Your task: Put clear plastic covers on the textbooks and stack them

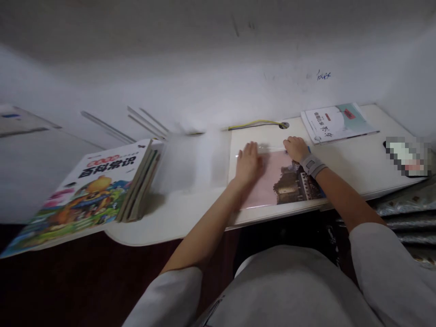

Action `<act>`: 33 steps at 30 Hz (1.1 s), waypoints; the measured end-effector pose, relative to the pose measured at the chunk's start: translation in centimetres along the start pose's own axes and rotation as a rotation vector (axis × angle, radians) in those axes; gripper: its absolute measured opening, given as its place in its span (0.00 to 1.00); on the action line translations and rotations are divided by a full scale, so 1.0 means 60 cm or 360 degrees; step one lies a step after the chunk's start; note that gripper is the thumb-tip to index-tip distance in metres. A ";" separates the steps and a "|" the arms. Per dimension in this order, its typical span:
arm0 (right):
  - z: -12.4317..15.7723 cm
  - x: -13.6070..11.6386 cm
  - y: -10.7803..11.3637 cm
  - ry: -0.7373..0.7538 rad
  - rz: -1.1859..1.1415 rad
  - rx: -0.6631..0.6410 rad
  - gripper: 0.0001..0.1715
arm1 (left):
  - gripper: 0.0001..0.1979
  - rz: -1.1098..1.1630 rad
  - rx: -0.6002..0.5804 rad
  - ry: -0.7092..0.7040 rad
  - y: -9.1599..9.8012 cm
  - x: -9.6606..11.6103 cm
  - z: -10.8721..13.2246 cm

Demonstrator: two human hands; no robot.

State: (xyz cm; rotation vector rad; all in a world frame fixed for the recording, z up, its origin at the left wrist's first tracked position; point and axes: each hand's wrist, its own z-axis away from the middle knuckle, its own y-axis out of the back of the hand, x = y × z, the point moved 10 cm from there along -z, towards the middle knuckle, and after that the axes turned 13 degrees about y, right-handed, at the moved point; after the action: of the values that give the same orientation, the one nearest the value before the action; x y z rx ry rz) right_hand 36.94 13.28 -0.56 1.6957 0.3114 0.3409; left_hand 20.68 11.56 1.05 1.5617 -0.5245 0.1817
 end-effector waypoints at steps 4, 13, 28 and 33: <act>0.008 0.008 0.011 -0.0084 -0.0159 0.0084 0.17 | 0.32 -0.0337 -0.0266 -0.0233 -0.081 0.061 0.056; 0.056 -0.127 0.016 -0.0213 -0.0303 0.0230 0.27 | 0.29 -0.0480 -0.0258 -0.0234 -0.095 0.052 0.052; 0.075 -0.074 0.038 -0.0290 -0.0174 0.0087 0.23 | 0.28 -0.0460 -0.0275 -0.0291 -0.091 0.086 0.048; 0.037 -0.099 -0.010 -0.0246 -0.0365 0.0041 0.32 | 0.31 -0.0566 -0.0306 -0.0295 -0.112 0.076 0.018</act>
State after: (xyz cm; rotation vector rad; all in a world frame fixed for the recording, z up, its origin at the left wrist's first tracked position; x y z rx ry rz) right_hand 32.39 9.01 -1.73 1.6807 0.3923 0.0360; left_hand 27.37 9.35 -3.14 1.4634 -0.3865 -0.2795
